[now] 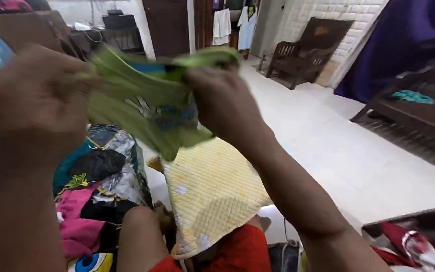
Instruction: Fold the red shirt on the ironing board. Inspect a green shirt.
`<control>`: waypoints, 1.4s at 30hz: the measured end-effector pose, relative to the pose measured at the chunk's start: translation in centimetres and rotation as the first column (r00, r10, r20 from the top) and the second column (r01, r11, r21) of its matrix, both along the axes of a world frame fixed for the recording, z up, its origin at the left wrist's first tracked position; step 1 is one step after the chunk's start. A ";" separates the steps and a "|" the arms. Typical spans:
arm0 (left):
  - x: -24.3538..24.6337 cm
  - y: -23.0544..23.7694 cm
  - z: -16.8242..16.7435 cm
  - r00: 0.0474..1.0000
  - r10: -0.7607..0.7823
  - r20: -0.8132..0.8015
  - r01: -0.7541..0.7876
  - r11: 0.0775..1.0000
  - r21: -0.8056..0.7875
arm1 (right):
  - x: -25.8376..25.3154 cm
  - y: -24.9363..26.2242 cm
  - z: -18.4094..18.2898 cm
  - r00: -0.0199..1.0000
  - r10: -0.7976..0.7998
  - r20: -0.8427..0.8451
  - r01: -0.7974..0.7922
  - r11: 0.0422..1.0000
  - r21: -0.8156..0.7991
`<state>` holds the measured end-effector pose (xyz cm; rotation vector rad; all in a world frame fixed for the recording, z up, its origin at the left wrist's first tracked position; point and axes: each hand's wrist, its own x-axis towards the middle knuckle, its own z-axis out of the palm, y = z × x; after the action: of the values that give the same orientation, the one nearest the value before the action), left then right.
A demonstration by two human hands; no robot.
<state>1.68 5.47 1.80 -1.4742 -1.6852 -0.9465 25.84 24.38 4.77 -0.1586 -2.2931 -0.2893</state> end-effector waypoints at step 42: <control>2.2 8.0 -1.3 0.905 -0.042 0.423 0.197 0.924 -0.329 | 7.5 11.2 -7.4 0.928 0.134 0.347 0.113 0.786 -0.608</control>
<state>3.83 13.43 0.46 -1.7257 -2.1898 -1.1130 33.32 35.59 -2.66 -0.4592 -2.6939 0.5126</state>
